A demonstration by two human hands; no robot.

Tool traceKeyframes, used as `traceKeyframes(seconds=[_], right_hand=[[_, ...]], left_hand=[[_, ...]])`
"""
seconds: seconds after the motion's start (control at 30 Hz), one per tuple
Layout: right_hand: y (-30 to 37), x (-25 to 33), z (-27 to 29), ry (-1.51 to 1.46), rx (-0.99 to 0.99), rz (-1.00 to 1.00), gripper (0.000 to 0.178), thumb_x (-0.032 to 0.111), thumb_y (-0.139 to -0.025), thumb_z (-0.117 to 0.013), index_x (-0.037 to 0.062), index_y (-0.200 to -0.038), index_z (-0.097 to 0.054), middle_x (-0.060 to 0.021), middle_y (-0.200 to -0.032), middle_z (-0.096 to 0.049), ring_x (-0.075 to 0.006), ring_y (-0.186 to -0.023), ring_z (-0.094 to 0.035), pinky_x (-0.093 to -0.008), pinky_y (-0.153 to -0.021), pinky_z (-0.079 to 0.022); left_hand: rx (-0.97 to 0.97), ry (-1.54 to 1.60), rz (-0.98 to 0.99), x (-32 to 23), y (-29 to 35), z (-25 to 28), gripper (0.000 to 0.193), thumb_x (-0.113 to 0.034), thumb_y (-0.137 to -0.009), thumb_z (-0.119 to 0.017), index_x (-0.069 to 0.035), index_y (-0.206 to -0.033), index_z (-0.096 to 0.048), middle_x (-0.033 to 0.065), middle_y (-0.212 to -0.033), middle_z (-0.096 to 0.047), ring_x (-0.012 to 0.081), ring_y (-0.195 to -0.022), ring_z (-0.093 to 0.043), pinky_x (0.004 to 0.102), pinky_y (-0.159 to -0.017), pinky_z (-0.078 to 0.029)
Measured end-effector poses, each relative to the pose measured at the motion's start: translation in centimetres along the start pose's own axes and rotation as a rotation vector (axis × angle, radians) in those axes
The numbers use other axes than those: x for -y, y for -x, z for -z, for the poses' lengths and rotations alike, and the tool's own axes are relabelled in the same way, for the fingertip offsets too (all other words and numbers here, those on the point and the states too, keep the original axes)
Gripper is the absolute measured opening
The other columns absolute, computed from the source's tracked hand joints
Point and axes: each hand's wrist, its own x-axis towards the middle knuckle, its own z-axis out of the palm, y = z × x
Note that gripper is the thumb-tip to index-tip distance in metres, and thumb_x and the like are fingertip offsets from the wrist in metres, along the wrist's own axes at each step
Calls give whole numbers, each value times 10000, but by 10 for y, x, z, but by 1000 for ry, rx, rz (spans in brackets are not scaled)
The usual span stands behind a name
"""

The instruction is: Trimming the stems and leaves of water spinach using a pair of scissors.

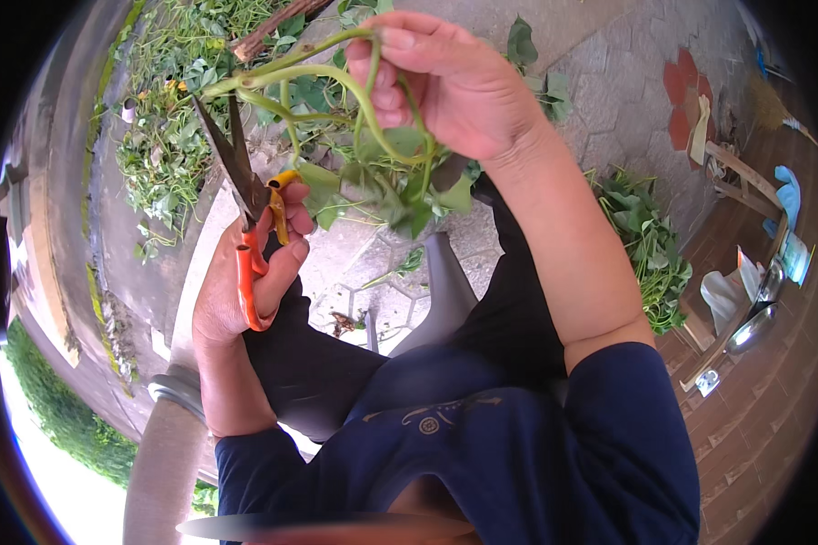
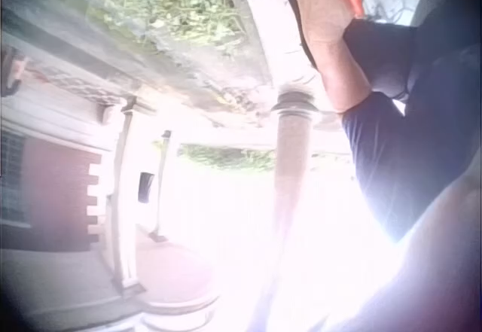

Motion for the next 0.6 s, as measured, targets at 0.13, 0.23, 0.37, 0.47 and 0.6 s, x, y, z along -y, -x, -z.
traceKeyframes(seconds=[0.13, 0.23, 0.37, 0.47, 0.6], right_hand=[[-3, -14, -4, -140, 14, -31, 213, 170, -880, -531, 11, -1016, -572, -31, -804, -570, -96, -617, -463, -232, -531, -386], [-4, -17, -6, -176, 24, -55, 202, 160, -877, -531, -1, -993, -570, -16, -790, -561, -79, -604, -457, -216, -504, -374], [-3, -22, -16, -258, -90, -161, 194, 169, -880, -533, -2, -962, -571, 7, -710, -536, -58, -582, -445, -187, -458, -345], [-4, -24, -16, -240, -126, -194, 195, 179, -882, -536, 1, -954, -571, 17, -696, -524, -55, -569, -440, -183, -442, -331], [-6, -26, -17, -283, -89, -191, 179, 167, -885, -531, -4, -916, -577, 4, -731, -530, -53, -552, -423, -185, -438, -323]], left_hand=[[-47, -29, -1, -2, -2, -2, 379, -36, -732, -584, -14, -1094, -474, 103, -829, -556, 249, -719, -562, 340, -673, -464], [-43, -214, 35, 0, -4, 1, 422, -95, -791, -566, 16, -1185, -463, 67, -877, -544, 146, -820, -535, 281, -780, -435], [-113, -235, 22, 3, -3, 0, 402, -117, -796, -572, 12, -1164, -472, 59, -858, -545, 144, -758, -540, 277, -728, -447], [-109, -234, 64, 2, -5, -1, 402, -133, -799, -578, 14, -1158, -474, 53, -847, -539, 135, -722, -529, 266, -696, -444], [-111, -131, 84, -6, -8, -3, 320, -84, -781, -588, -7, -1063, -458, 121, -781, -557, 311, -739, -566, 369, -674, -456]])
